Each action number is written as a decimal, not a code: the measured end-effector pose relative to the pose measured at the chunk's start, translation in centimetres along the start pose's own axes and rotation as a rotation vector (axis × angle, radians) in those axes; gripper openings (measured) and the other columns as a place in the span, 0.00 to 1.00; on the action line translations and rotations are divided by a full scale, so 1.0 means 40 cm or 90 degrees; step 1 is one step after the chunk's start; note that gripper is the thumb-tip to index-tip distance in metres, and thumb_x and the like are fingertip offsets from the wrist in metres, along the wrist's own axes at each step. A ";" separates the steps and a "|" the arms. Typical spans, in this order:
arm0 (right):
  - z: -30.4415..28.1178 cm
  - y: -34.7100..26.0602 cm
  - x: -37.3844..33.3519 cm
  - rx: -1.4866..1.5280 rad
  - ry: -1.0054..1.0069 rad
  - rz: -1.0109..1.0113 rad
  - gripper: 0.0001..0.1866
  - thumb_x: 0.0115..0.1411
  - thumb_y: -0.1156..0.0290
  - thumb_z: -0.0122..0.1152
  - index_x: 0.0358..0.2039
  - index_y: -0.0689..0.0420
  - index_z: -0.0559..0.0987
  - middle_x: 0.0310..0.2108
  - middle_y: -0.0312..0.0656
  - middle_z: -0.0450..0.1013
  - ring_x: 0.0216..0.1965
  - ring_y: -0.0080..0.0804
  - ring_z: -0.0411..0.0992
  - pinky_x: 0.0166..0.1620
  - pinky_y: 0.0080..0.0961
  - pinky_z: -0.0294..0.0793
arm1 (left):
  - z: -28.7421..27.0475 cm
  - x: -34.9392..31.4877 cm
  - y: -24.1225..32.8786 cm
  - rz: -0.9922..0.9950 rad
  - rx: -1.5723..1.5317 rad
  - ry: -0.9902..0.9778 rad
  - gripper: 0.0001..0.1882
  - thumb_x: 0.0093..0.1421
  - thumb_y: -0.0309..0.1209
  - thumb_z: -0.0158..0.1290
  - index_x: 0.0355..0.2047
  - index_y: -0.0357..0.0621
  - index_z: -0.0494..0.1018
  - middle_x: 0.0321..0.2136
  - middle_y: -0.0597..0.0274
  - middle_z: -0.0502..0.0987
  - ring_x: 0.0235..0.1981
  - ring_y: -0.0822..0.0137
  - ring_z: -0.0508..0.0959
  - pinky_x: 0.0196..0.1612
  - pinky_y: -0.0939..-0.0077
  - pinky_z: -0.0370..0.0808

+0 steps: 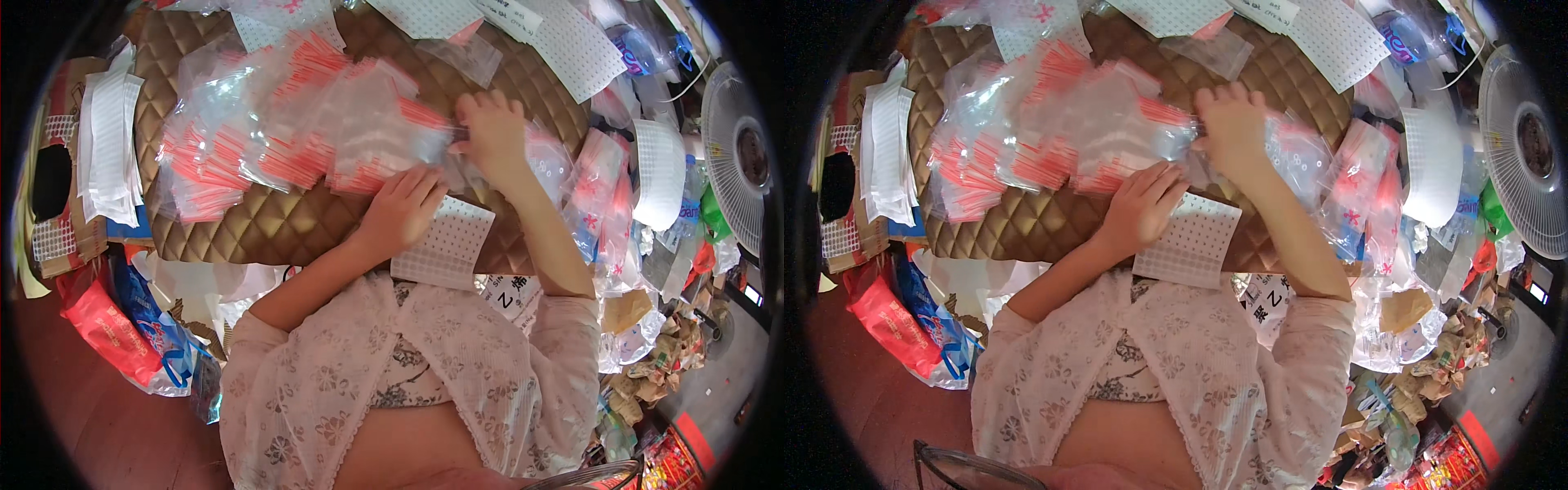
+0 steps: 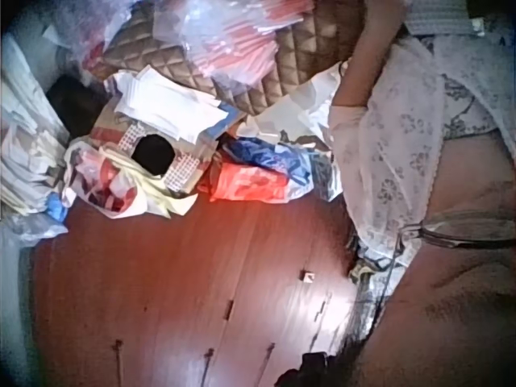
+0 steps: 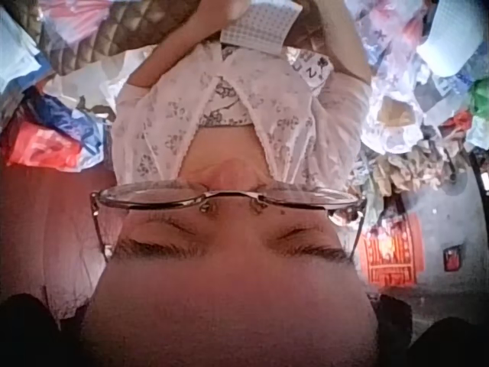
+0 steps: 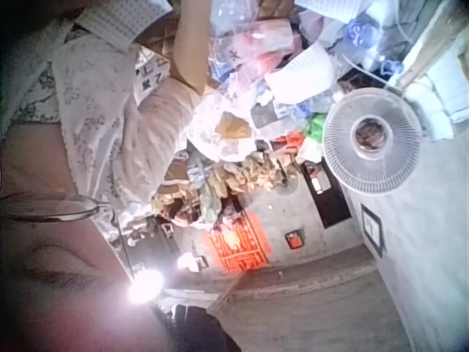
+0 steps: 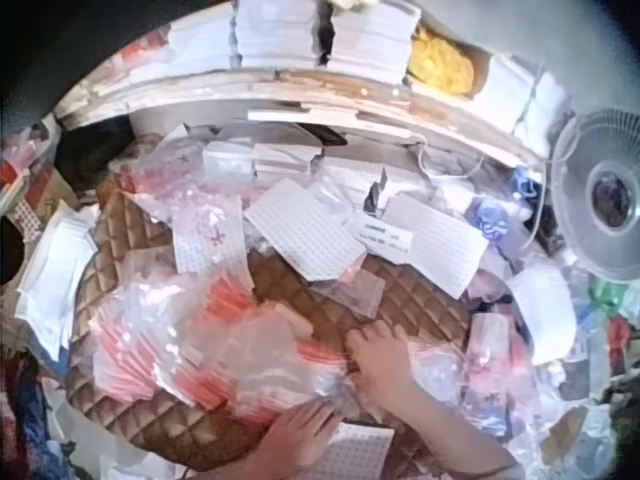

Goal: The person peels adhesive labels from a backing sheet and applies them onto plastic bags by hand.

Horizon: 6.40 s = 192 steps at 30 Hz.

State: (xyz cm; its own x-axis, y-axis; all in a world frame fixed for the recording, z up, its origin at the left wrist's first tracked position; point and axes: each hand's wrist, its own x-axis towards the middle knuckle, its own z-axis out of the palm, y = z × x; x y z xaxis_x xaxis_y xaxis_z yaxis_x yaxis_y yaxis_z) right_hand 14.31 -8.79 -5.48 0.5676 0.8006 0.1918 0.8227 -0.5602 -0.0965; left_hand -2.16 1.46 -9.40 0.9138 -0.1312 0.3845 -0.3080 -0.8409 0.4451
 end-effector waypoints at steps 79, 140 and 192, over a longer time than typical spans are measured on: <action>0.034 -0.003 -0.026 0.329 -0.097 0.052 0.20 0.37 0.81 0.66 0.28 0.61 0.64 0.32 0.47 0.66 0.33 0.46 0.67 0.35 0.36 0.68 | 0.000 -0.008 0.011 0.018 -0.059 -0.030 0.20 0.48 0.30 0.52 0.43 0.40 0.72 0.47 0.53 0.70 0.48 0.58 0.69 0.48 0.66 0.67; -0.001 0.024 -0.019 0.040 -0.002 0.114 0.13 0.42 0.69 0.67 0.28 0.55 0.72 0.25 0.40 0.73 0.29 0.41 0.72 0.33 0.37 0.69 | -0.014 -0.005 -0.004 -0.070 -0.090 0.032 0.11 0.46 0.26 0.55 0.32 0.40 0.74 0.39 0.58 0.75 0.43 0.58 0.73 0.43 0.65 0.71; -0.143 -0.091 -0.247 0.403 -0.044 0.048 0.13 0.45 0.81 0.53 0.35 0.61 0.72 0.35 0.45 0.67 0.40 0.45 0.66 0.42 0.34 0.69 | -0.105 0.032 0.026 -0.486 -0.629 -0.060 0.08 0.56 0.24 0.54 0.35 0.34 0.78 0.27 0.63 0.79 0.30 0.78 0.75 0.34 0.83 0.73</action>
State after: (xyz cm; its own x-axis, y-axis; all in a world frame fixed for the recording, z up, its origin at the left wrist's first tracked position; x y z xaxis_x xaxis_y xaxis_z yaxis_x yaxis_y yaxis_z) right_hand 5.53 -15.88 -1.44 0.6081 0.7875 0.1006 0.6270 -0.3987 -0.6693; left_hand -2.43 2.61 -5.05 0.9494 0.1439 -0.2792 0.2780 0.0288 0.9601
